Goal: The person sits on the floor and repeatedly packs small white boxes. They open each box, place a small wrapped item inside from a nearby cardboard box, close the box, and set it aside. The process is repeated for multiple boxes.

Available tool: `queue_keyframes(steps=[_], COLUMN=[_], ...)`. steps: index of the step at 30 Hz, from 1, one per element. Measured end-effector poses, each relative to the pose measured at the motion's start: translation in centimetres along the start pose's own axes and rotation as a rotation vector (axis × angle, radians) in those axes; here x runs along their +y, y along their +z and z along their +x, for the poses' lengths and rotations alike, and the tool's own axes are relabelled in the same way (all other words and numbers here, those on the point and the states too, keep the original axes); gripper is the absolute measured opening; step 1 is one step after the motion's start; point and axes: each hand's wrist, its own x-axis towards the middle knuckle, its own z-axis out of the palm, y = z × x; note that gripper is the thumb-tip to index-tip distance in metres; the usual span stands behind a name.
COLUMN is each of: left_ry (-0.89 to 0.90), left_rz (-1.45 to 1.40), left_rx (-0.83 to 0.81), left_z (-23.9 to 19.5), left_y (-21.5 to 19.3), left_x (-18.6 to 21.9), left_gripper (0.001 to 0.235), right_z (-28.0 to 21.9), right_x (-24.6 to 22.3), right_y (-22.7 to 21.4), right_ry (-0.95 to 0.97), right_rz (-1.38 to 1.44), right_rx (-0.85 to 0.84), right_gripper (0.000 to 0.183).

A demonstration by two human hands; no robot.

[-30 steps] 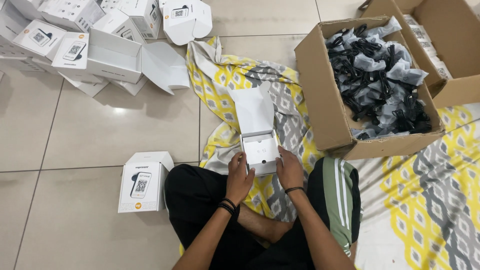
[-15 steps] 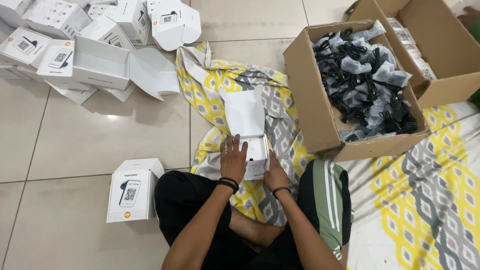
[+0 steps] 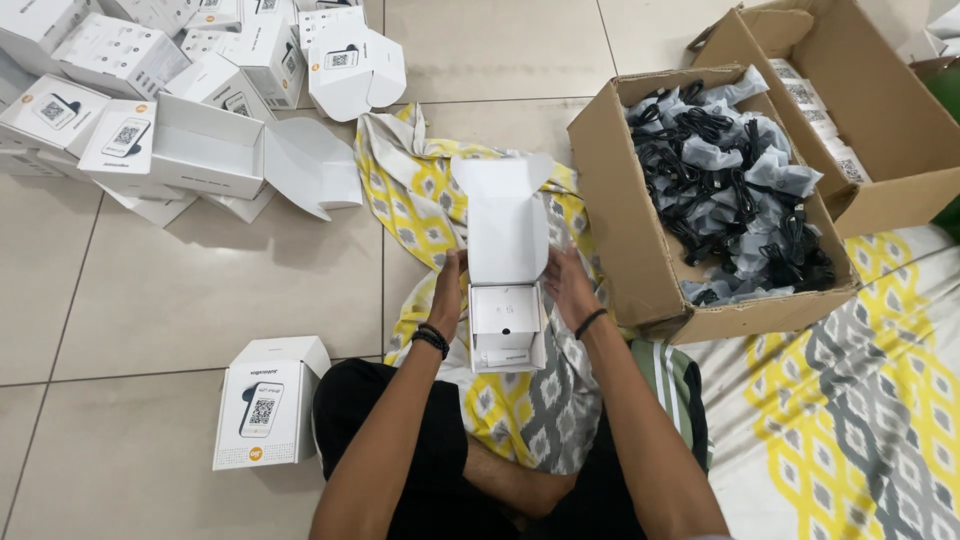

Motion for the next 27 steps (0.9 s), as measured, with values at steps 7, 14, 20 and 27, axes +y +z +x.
queue_keyframes(steps=[7, 14, 20, 27], left_ry=[-0.008, 0.036, 0.029, 0.028], left_rz=[-0.095, 0.078, 0.092, 0.153], left_rx=[-0.039, -0.036, -0.034, -0.065], left_z=[-6.5, -7.9, -9.6, -10.1], left_y=[0.6, 0.4, 1.3, 1.3], left_x=[-0.1, -1.1, 1.2, 0.4], left_gripper=[0.078, 0.067, 0.075, 0.078], right_z=[-6.9, -6.8, -8.5, -9.9], right_x=[2.5, 5.5, 3.9, 3.6], right_y=[-0.9, -2.1, -0.5, 0.0], right_ry=[-0.023, -0.075, -0.113, -0.165], right_rz=[0.308, 0.201, 0.171, 0.115], right_rx=[-0.175, -0.146, -0.099, -0.082], right_gripper=[0.082, 0.060, 0.068, 0.075])
